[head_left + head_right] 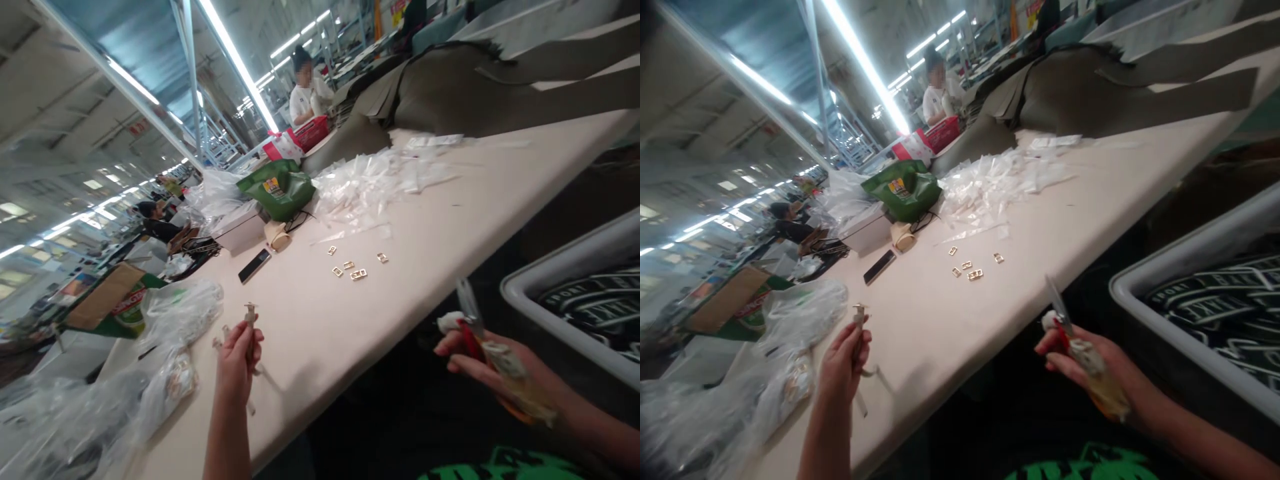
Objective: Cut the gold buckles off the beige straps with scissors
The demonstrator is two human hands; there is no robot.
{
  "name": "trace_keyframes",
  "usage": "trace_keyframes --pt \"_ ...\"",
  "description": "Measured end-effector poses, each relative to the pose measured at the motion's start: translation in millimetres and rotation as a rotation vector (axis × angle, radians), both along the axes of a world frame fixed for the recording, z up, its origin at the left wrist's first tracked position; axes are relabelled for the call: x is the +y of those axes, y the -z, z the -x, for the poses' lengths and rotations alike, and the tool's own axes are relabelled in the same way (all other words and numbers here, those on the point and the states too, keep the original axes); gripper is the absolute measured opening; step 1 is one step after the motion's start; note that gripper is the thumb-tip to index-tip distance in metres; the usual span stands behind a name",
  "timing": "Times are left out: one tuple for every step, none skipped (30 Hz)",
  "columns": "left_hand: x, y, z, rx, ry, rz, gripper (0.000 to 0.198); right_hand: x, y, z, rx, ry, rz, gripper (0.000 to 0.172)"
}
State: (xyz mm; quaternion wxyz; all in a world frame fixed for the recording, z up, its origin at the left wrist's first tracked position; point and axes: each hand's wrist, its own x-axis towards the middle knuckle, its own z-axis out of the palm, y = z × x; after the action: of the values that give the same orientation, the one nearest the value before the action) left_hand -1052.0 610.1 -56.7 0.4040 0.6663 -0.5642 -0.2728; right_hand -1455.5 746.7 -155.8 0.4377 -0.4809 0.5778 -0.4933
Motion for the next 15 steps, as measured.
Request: trace_keyframes --pt "20.1 1.8 15.9 0.093 0.039 -0.047 0.067 -4.1 -7.3 -9.0 -0.083 -0.048 -0.031 0.019" --pt "40.1 3.9 31.3 0.292 0.035 -0.115 0.064 -7.7 -14.0 -17.6 -0.155 -0.113 -0.063 0.022" --pt "59.2 6.2 45.9 0.434 0.024 -0.172 0.062 -10.9 -20.0 -25.4 -0.22 -0.166 -0.088 0.026" --pt "76.5 8.4 59.1 0.527 0.014 -0.232 0.06 -13.7 -25.5 -32.6 -0.274 -0.21 -0.105 0.03" --pt "91.7 10.7 70.7 0.593 0.002 -0.287 0.06 -16.0 -30.3 -39.0 -0.321 -0.262 -0.117 0.034" --pt "104.4 13.0 80.7 0.624 -0.007 -0.329 0.061 -18.1 -34.7 -44.9 -0.357 -0.306 -0.126 0.036" --pt "114.9 15.3 89.0 0.638 -0.013 -0.364 0.062 -20.1 -38.5 -50.4 -0.386 -0.347 -0.135 0.038" --pt "123.2 17.5 95.8 0.644 -0.02 -0.384 0.064 -22.0 -41.8 -55.6 -0.414 -0.375 -0.14 0.041" --pt "129.8 19.6 101.3 0.65 -0.027 -0.39 0.065 -23.8 -44.5 -60.6 -0.438 -0.398 -0.146 0.043" --pt "135.0 21.4 105.7 0.658 -0.03 -0.387 0.066 -25.6 -46.7 -65.4 -0.455 -0.419 -0.147 0.045" --pt "139.4 22.9 109.2 0.668 -0.031 -0.377 0.066 -27.3 -48.4 -69.9 -0.469 -0.438 -0.142 0.046" --pt "143.1 24.2 112.0 0.68 -0.033 -0.366 0.066 -28.8 -49.8 -74.0 -0.479 -0.462 -0.136 0.047" --pt "146.3 25.3 114.2 0.688 -0.035 -0.358 0.065 -30.1 -51.0 -77.8 -0.486 -0.486 -0.127 0.047" --pt "149.2 26.4 115.9 0.693 -0.037 -0.36 0.063 -31.1 -52.0 -81.1 -0.493 -0.508 -0.116 0.048" --pt "151.7 27.8 116.9 0.693 -0.041 -0.369 0.06 -31.8 -52.9 -83.9 -0.503 -0.524 -0.106 0.048"
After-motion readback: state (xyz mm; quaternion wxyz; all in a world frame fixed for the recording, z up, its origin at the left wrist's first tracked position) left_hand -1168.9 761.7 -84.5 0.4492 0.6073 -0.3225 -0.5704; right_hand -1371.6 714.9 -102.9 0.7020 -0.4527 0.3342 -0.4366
